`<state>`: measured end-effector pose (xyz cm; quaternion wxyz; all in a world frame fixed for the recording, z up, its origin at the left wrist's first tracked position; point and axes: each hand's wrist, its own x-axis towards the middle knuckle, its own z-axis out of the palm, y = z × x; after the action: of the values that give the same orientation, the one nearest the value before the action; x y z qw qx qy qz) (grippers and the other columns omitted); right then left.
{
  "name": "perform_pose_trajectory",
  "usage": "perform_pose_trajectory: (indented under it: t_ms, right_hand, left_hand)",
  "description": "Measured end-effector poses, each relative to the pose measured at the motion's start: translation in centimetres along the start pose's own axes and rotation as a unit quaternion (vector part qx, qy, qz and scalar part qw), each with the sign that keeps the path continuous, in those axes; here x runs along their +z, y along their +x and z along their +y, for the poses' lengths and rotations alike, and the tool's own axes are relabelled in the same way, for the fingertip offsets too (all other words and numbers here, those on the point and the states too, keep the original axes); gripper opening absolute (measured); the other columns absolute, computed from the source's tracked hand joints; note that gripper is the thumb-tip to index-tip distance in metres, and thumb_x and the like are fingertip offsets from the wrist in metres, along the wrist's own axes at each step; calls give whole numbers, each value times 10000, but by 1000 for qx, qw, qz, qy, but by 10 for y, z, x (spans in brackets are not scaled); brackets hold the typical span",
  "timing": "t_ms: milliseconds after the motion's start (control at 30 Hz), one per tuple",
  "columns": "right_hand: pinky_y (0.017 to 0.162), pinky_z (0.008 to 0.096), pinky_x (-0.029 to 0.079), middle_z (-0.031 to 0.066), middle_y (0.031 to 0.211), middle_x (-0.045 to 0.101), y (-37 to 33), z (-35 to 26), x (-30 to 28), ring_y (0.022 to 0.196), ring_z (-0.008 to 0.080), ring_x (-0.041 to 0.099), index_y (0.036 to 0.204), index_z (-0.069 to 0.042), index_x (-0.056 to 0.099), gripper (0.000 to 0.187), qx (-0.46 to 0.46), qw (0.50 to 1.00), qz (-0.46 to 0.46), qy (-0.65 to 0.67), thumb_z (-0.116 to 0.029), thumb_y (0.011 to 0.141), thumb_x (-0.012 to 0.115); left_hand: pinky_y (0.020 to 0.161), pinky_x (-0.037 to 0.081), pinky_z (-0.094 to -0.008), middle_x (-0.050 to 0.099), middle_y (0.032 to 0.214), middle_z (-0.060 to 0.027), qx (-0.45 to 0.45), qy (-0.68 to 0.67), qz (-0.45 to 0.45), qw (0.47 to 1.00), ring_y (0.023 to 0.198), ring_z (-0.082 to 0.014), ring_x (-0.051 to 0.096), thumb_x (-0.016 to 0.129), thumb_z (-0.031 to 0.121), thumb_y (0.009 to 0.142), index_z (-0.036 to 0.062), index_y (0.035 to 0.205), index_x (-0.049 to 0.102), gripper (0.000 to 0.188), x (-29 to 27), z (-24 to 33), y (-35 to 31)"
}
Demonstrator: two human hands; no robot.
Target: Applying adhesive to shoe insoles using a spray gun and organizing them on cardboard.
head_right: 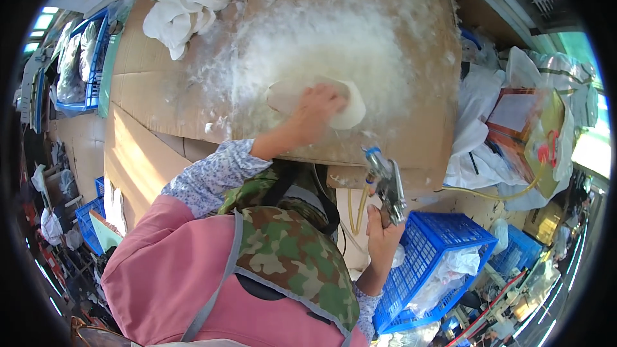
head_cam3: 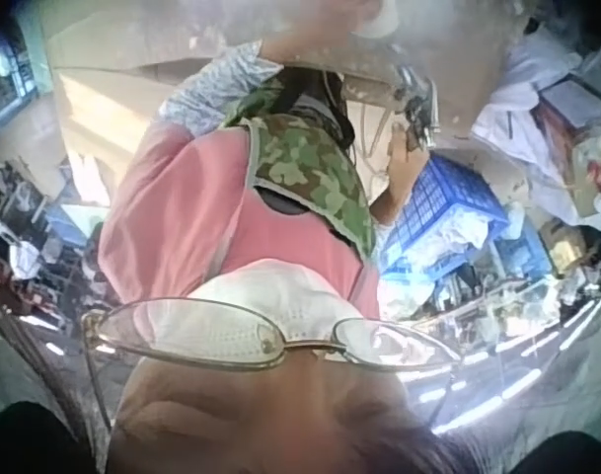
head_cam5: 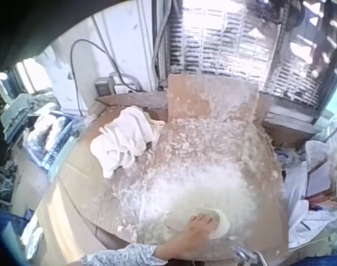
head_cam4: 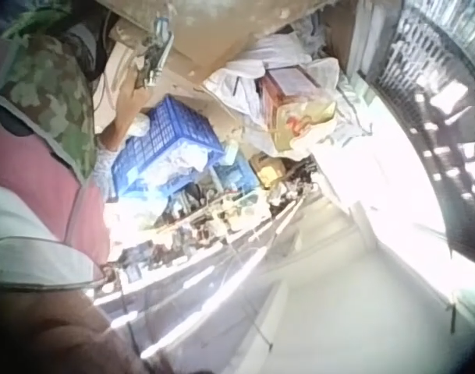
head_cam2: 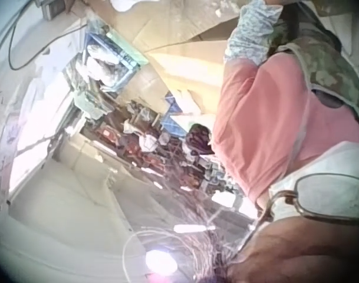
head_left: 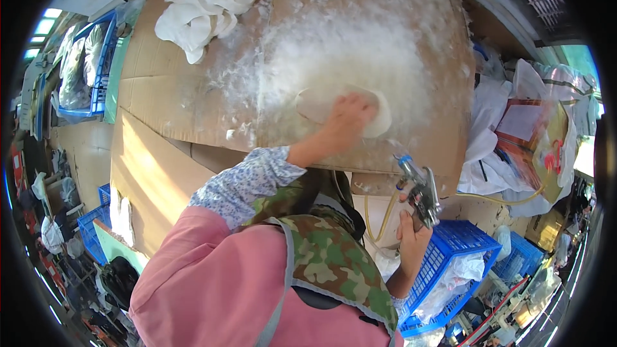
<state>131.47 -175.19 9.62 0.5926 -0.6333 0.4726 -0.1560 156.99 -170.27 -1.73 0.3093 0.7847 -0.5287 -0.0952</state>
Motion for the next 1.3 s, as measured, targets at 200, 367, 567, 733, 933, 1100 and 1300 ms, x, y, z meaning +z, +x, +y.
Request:
perform_pose_trajectory:
  t_ms: [200, 367, 567, 733, 933, 1100, 1300]
  right_hand:
    - [442, 200, 285, -50, 627, 459, -13, 1, -5, 480, 20, 356, 1115, 21, 581, 224, 11, 1000, 25, 15, -22, 896, 576]
    - [444, 207, 285, -52, 614, 456, -9, 8, -2, 488, 23, 377, 1064, 12, 603, 183, 20, 1000, 9, -1, -45, 891, 599]
    - [491, 257, 295, -52, 604, 404, 11, 2, 7, 557, 59, 340, 883, -13, 587, 93, -13, 994, -60, -86, -94, 879, 634]
    - [516, 270, 314, -19, 636, 443, 27, -11, 22, 596, 77, 364, 855, -1, 587, 111, -26, 991, -74, -108, -100, 874, 634]
    - [582, 288, 400, 46, 702, 585, 48, -16, 41, 637, 95, 466, 972, 5, 622, 156, -79, 980, -94, -156, -122, 882, 631]
    - [626, 275, 429, 52, 762, 621, 44, -16, 44, 676, 98, 499, 1035, -2, 633, 208, -73, 984, -104, -127, -149, 888, 639]
    - [591, 272, 401, 21, 710, 553, 43, -9, 37, 644, 104, 452, 1023, 7, 617, 211, -60, 989, -89, -98, -148, 883, 649]
  left_hand:
    - [917, 439, -380, 487, 1300, -141, -120, -491, -52, 861, 1102, -300, 526, 489, 1, 761, 44, 1299, 465, 540, 29, 21, 31]
    - [1063, 306, -431, 381, 1416, -161, 5, -43, -35, 998, 1288, -300, 390, 525, 73, 797, 18, 1371, 387, 592, 20, -12, 0]
    - [1141, 79, -508, 257, 1500, -161, -75, 85, 11, 994, 1421, -340, 147, 548, 150, 815, -19, 1388, 352, 629, -4, -43, -78]
    - [1100, 169, -504, 325, 1457, -166, -184, 153, 118, 964, 1374, -362, 241, 553, 136, 813, 4, 1367, 395, 590, -37, -50, -102]
    - [876, 334, -425, 527, 1119, -107, -135, 13, 161, 978, 1051, -293, 484, 566, 69, 780, 85, 1164, 552, 384, -27, -34, -35]
    - [851, 344, -392, 535, 1057, -75, -141, 97, 54, 984, 1049, -255, 496, 582, 94, 783, 100, 965, 564, 182, 3, -49, 18]
    - [674, 437, -369, 586, 832, -125, -84, 3, 227, 970, 767, -284, 575, 554, 116, 850, 50, 885, 513, 86, -8, -74, 17]
